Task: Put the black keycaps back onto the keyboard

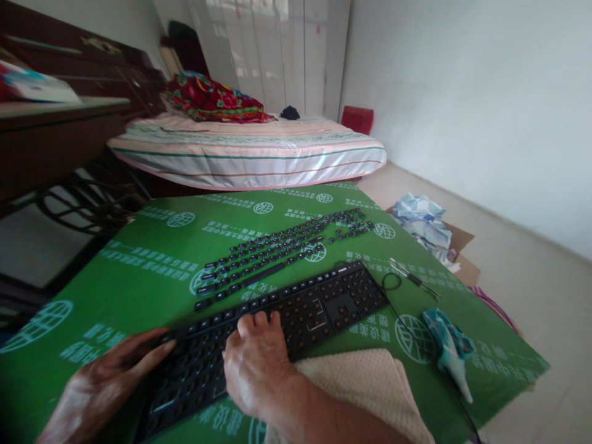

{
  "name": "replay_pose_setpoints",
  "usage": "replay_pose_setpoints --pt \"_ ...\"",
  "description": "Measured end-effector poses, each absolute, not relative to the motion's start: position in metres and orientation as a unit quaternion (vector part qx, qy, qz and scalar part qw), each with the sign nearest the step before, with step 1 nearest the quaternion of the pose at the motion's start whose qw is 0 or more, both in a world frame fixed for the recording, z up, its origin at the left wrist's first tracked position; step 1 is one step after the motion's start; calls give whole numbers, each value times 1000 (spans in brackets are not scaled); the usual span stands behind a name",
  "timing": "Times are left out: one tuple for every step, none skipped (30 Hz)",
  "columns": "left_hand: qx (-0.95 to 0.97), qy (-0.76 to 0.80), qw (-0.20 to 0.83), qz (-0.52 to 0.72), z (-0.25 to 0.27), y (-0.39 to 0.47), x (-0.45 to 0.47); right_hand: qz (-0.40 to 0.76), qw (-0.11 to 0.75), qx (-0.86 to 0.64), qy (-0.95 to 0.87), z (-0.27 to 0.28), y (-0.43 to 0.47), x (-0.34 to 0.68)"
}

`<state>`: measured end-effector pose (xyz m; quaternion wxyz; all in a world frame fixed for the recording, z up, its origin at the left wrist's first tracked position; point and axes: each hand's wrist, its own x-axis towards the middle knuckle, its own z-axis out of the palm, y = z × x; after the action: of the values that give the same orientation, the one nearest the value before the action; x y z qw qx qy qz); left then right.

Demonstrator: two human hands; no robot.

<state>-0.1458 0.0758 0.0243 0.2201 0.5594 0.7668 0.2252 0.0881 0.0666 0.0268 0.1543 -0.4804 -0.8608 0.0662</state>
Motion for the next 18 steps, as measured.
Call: replay_pose_setpoints --pt "561 766 219 227 25 76 -145 67 153 -481 -861 27 66 88" --pt "562 765 216 228 25 76 -145 67 151 -481 -861 27 66 88" --pt "564 764 215 228 26 76 -145 67 150 -481 -861 27 66 88" --pt "566 763 214 228 26 76 -145 66 150 -481 -861 27 66 88" --pt "567 762 214 227 26 77 -145 64 150 -480 -862 27 66 88" --pt "568 762 214 225 26 76 -145 62 151 -479 -862 26 66 88" --pt "568 763 214 222 26 76 -145 61 152 -480 -862 25 66 88" --pt "567 765 213 219 25 76 -146 59 154 -480 -862 24 67 88" --pt "566 767 212 216 25 76 -146 58 157 -481 -861 23 67 88" --pt "566 768 210 214 25 76 -147 58 158 -481 -860 22 67 88" --pt "567 768 208 213 24 76 -148 59 159 -482 -859 21 67 87" --pt "569 767 207 214 24 76 -148 59 159 -483 -859 21 67 87" --pt "573 764 205 215 23 76 -149 60 158 -483 -859 20 67 87" --pt "577 760 204 217 23 76 -149 62 156 -483 -859 21 67 87" --pt "583 756 202 219 22 76 -150 64 154 -484 -859 21 67 87" --pt "587 752 200 222 21 76 -150 66 151 -485 -859 22 67 87" --pt "592 749 199 224 20 76 -150 68 149 -485 -859 22 66 87" --pt "596 745 197 225 19 76 -151 69 147 -485 -859 23 66 87"
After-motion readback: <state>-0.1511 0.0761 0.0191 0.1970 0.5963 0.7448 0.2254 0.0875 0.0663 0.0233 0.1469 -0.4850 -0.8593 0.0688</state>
